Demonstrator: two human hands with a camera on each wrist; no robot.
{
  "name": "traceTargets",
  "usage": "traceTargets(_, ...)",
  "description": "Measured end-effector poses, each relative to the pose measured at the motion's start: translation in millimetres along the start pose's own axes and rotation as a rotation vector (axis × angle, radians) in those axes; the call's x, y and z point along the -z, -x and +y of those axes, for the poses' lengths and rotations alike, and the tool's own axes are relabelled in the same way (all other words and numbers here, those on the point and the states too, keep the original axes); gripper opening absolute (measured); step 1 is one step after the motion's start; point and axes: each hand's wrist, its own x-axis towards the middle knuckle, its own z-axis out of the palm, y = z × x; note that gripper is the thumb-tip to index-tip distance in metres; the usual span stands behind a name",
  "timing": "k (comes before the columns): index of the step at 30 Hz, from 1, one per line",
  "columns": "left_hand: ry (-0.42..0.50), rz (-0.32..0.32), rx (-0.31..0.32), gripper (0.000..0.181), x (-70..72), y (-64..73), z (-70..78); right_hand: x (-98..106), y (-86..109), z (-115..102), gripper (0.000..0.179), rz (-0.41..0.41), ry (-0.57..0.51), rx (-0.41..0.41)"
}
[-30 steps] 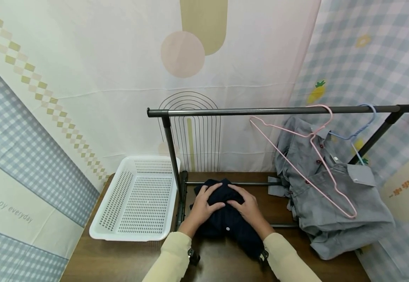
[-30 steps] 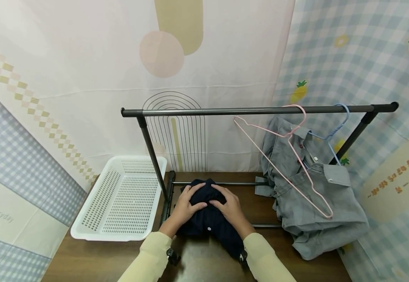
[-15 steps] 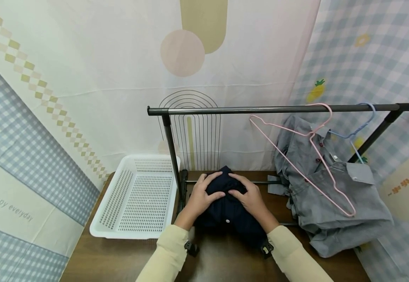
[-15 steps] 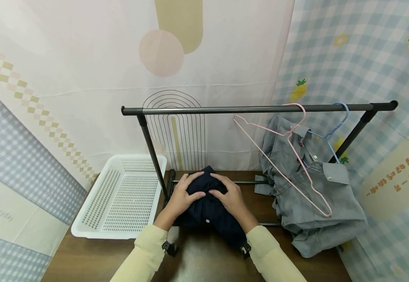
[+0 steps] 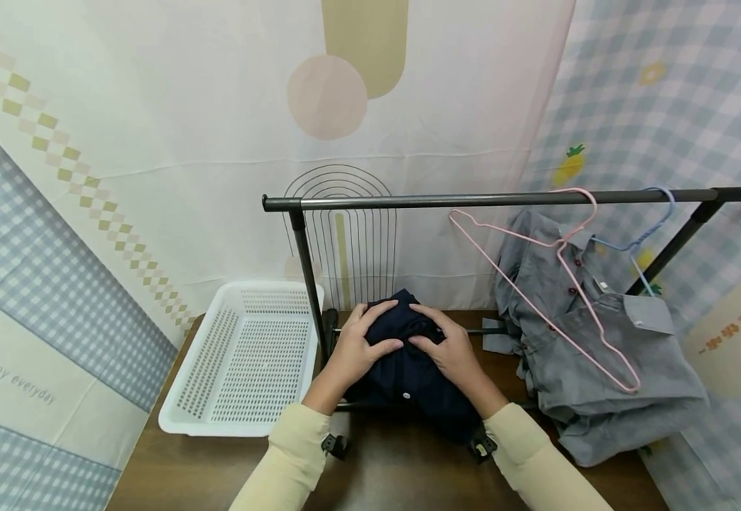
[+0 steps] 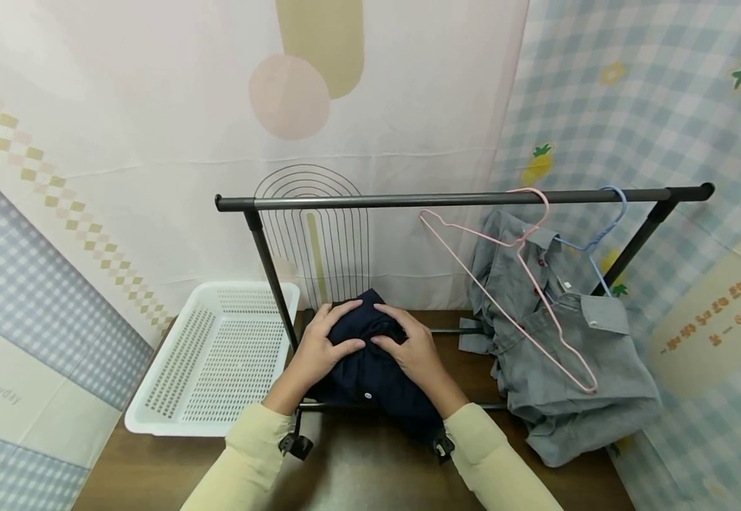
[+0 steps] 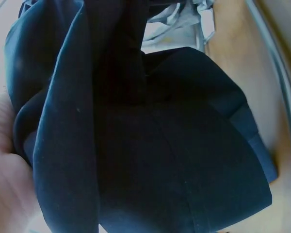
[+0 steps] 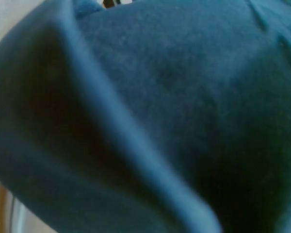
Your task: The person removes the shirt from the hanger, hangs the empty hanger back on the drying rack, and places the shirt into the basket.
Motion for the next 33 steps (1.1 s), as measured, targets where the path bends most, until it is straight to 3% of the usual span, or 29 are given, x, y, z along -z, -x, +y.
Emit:
traceTargets(16,-0.054,0.095,-0.092,0.073,45.4,5.3,47.4,3.5,-13.8,-47.5,0.062,0.005,-0.088,0.127)
traceTargets(22,-0.073,0.111,-0.085,0.073,63.7,7.5,51.3,-6.2,-22.8,-59.4,0.059,-0.014,-0.124,0.167)
traceTargets(33,-0.148,0.132,-0.103,0.077,92.8,11.9,45.8,-30.2,-37.0,-66.8,0.062,-0.040,-0.166,0.248)
